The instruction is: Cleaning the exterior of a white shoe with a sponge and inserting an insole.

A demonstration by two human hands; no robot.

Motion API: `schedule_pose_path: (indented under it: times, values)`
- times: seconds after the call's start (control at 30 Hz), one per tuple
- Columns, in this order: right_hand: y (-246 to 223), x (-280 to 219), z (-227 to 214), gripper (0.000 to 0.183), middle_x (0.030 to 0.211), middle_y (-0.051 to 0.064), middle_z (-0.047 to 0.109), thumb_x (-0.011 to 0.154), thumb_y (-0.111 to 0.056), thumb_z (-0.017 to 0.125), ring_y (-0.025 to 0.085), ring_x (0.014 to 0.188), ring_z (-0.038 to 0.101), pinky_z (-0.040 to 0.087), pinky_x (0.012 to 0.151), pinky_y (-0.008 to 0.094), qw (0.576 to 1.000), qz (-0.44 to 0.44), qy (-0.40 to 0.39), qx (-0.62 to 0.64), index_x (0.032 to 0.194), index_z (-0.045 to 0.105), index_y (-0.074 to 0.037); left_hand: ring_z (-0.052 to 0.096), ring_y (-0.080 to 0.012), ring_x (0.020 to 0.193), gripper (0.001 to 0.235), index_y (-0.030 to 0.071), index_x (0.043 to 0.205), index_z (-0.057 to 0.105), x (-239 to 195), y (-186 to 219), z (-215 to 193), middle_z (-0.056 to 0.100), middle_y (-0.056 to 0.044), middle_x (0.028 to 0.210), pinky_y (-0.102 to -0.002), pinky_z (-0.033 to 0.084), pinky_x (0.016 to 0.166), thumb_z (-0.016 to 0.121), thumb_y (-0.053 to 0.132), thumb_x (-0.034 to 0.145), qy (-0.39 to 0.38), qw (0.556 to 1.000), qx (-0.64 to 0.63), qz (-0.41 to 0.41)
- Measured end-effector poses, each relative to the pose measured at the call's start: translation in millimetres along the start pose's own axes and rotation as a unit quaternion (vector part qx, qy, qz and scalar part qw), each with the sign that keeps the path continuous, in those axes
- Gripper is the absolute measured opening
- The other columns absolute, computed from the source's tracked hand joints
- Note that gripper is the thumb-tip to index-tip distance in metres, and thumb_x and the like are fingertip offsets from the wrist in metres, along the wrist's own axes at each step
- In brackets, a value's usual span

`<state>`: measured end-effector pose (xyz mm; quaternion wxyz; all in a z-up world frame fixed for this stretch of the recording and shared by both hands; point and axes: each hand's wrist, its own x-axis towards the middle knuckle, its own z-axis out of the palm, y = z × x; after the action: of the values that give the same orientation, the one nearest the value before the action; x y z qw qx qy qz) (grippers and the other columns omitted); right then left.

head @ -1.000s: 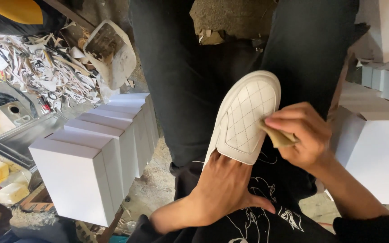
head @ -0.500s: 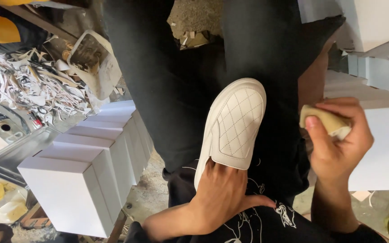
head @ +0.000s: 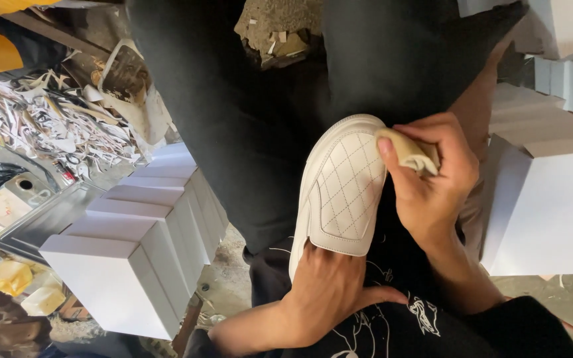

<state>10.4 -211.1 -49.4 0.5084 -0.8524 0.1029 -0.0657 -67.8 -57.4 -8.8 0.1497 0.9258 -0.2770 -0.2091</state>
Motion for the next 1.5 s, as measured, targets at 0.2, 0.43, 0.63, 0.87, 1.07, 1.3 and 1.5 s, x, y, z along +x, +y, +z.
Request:
schedule_pose_path:
  times: [0.2, 0.43, 0.63, 0.87, 1.07, 1.3, 1.5]
  values:
    - [-2.3, -28.5, -8.9, 0.014, 0.093, 0.023, 0.063, 0.095, 0.002, 0.074, 0.032, 0.084, 0.064, 0.051, 0.077, 0.038, 0.999, -0.01, -0.034, -0.008, 0.096, 0.062, 0.009, 0.069, -0.0332, 0.107, 0.113, -0.004, 0.129, 0.065, 3.1, -6.4, -8.2, 0.07, -0.018, 0.125, -0.041, 0.057, 0.078, 0.047, 0.092, 0.073, 0.01, 1.0, -0.006, 0.008]
    - [-4.3, 37.6, 8.6, 0.013, 0.096, 0.023, 0.063, 0.1, 0.001, 0.076, 0.027, 0.077, 0.061, 0.047, 0.064, 0.034, 0.991, -0.095, -0.095, -0.003, 0.102, 0.069, 0.013, 0.055, -0.0435, 0.135, 0.124, -0.005, 0.143, 0.052, 3.2, -6.4, -7.1, 0.056, -0.026, 0.145, -0.057, 0.048, 0.107, 0.054, 0.094, 0.07, 0.004, 1.0, -0.009, -0.011]
    - [27.4, 51.5, -19.9, 0.022, 0.113, 0.018, 0.06, 0.107, -0.001, 0.077, 0.024, 0.1, 0.058, 0.044, 0.086, 0.029, 0.989, 0.056, -0.08, 0.107, 0.118, 0.058, 0.003, 0.063, -0.0388, 0.123, 0.114, -0.005, 0.129, 0.066, 4.5, -1.6, -11.6, 0.067, -0.02, 0.133, -0.049, 0.053, 0.1, 0.051, 0.092, 0.071, 0.005, 1.0, 0.002, -0.016]
    - [14.5, 22.3, -36.5, 0.022, 0.109, 0.022, 0.064, 0.096, 0.001, 0.079, 0.027, 0.095, 0.065, 0.054, 0.08, 0.032, 0.988, 0.031, -0.145, 0.049, 0.108, 0.062, 0.007, 0.066, -0.0371, 0.118, 0.11, -0.002, 0.126, 0.069, 3.5, -1.0, -9.9, 0.068, -0.019, 0.13, -0.045, 0.057, 0.092, 0.051, 0.093, 0.074, 0.005, 1.0, 0.022, -0.012]
    - [-11.4, 35.7, -4.7, 0.01, 0.099, 0.022, 0.063, 0.1, 0.002, 0.074, 0.029, 0.087, 0.062, 0.051, 0.074, 0.035, 0.977, -0.093, -0.194, -0.013, 0.103, 0.068, 0.009, 0.066, -0.0371, 0.115, 0.108, 0.0, 0.129, 0.067, 2.6, 1.3, -8.6, 0.067, -0.021, 0.129, -0.045, 0.057, 0.089, 0.051, 0.092, 0.075, -0.001, 0.999, 0.011, -0.032]
    - [-17.8, 36.1, 0.6, 0.007, 0.1, 0.021, 0.062, 0.101, 0.005, 0.072, 0.03, 0.088, 0.062, 0.05, 0.075, 0.036, 0.972, -0.106, -0.205, -0.036, 0.105, 0.069, 0.009, 0.07, -0.0346, 0.096, 0.106, 0.0, 0.12, 0.072, 2.9, 1.9, -0.2, 0.073, -0.019, 0.109, -0.044, 0.058, 0.084, 0.056, 0.093, 0.072, 0.01, 0.999, 0.012, -0.046]
    - [-8.6, 31.5, -13.6, 0.01, 0.101, 0.021, 0.063, 0.098, 0.005, 0.073, 0.03, 0.089, 0.063, 0.052, 0.076, 0.035, 0.965, -0.134, -0.221, -0.035, 0.107, 0.071, 0.011, 0.069, -0.0288, 0.085, 0.098, 0.006, 0.112, 0.073, 1.2, 2.5, 0.5, 0.071, -0.013, 0.098, -0.037, 0.056, 0.067, 0.049, 0.094, 0.075, -0.008, 0.999, 0.03, -0.045]
